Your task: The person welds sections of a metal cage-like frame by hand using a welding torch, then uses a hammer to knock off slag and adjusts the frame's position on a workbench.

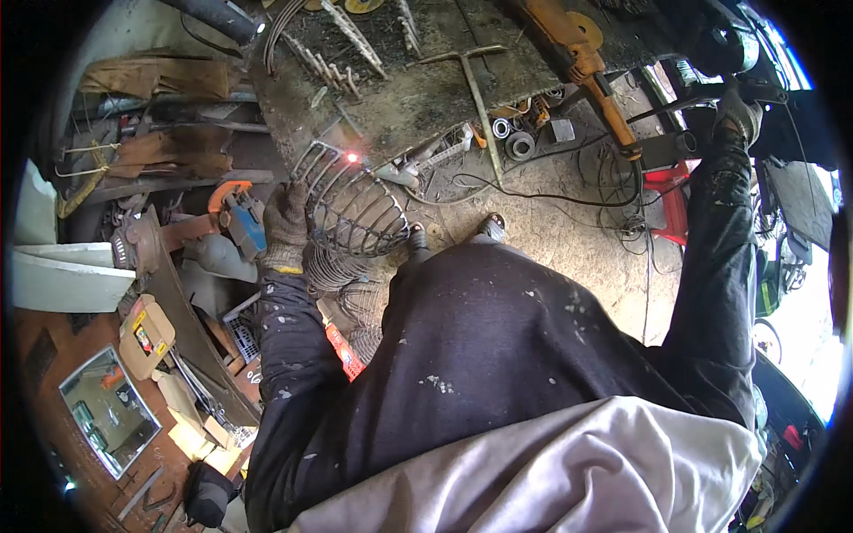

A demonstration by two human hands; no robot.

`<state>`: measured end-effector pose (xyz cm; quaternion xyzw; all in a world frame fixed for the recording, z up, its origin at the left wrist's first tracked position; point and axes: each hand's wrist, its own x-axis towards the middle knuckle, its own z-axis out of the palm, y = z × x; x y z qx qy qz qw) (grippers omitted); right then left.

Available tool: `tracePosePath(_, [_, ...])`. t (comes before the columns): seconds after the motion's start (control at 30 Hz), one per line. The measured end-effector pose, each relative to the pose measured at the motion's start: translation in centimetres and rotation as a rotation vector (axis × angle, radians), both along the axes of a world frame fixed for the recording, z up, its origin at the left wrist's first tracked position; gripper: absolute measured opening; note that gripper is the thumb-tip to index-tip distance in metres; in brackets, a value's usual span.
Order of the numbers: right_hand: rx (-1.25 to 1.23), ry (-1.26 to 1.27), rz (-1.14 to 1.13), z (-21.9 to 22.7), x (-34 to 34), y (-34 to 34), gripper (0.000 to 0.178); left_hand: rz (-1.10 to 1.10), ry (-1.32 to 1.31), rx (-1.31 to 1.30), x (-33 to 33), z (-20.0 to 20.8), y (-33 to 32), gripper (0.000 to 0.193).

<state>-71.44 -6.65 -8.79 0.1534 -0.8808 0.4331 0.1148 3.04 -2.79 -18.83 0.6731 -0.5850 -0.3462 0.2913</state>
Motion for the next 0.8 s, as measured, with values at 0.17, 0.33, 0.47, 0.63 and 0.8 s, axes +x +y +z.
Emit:
tracePosePath(0.17, [0.16,0.057,-0.204,-0.6,4.0,1.8,0.078,-0.047,0.01,-0.079,0.9,-0.6,-0.1,0.053])
tracePosePath(0.33, [-0.188,0.037,0.631,-1.1,29.0,7.2,0.053,-0.027,0.108,-0.007,-0.4,1.4,0.6,0.045])
tracePosePath(0.47, [0.429,0.174,0.933,-0.8,41.0,7.5,0.054,-0.085,0.008,-0.093,0.7,0.2,0.3,0.047])
tracePosePath(0.63, [0.717,-0.017,0.869,-5.3,41.6,5.9,0.053,-0.158,0.027,-0.062,0.8,-0.4,-0.4,0.05])
tracePosePath(0.8, [0.391,-0.165,0.889,-4.4,42.7,7.7,0.044,-0.174,-0.053,0.074,1.0,1.2,-0.4,0.054])
